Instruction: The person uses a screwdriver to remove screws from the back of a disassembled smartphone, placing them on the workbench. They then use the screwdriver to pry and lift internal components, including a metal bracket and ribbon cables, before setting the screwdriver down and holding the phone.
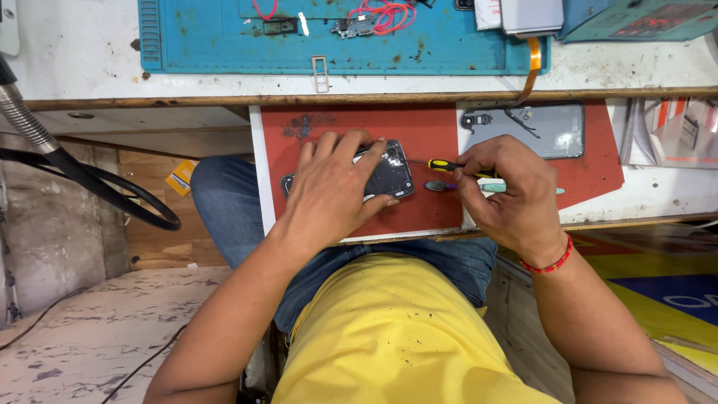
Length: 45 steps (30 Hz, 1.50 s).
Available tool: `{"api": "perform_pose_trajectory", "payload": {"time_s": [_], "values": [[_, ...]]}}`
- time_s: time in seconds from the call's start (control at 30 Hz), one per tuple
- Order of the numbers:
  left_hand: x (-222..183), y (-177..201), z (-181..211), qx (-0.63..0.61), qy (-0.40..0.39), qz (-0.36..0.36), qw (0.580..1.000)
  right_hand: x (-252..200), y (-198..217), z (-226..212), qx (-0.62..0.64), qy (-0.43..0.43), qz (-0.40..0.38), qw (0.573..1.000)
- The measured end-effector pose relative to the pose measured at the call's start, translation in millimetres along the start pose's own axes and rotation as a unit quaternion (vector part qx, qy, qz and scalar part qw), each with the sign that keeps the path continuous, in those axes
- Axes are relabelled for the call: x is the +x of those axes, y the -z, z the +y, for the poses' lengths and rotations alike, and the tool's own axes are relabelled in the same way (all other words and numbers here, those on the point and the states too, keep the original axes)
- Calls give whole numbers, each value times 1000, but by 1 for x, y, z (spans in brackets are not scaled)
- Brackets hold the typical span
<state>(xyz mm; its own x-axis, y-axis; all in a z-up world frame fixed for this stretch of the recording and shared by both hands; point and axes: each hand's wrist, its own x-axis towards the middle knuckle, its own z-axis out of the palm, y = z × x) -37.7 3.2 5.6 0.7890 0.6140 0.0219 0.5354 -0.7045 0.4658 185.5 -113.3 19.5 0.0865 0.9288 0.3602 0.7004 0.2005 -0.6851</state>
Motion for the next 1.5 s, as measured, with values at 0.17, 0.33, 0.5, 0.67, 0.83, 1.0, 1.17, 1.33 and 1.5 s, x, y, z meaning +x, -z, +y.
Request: {"api": "perform_pose_trajectory", "payload": {"time_s": [0.17, 0.33, 0.5, 0.67, 0.83, 1.0, 1.17, 1.33, 1.5], "values": [[-7, -5, -5, -9, -18, 40, 999, 4, -5, -7, -7, -12, -12, 1000], [-7, -7, -8, -14, -22, 45, 999, 6, -4, -12, -31, -15, -24, 999], [-9, -7, -10, -17, -28, 58, 998, 11, -4, -17, -53, -9, -25, 998], [-10, -9, -11, -20, -26, 57, 998, 19, -4, -24, -64, 8, -53, 997], [-11, -10, -15, -24, -36, 66, 997, 27, -5, -30, -70, 3, -72, 995], [-12, -11, -19, -32, -36, 72, 996, 29, -6, -35, -84, -8, -73, 994], [-12, -12, -21, -38, -34, 71, 996, 28, -6, -34, -89, -4, -62, 994], [-13, -13, -22, -38, -32, 73, 996, 27, -7, -34, -96, -1, -62, 993], [-13, -14, -22, -33, -32, 74, 996, 28, -8, -34, -96, 0, -66, 993]]}}
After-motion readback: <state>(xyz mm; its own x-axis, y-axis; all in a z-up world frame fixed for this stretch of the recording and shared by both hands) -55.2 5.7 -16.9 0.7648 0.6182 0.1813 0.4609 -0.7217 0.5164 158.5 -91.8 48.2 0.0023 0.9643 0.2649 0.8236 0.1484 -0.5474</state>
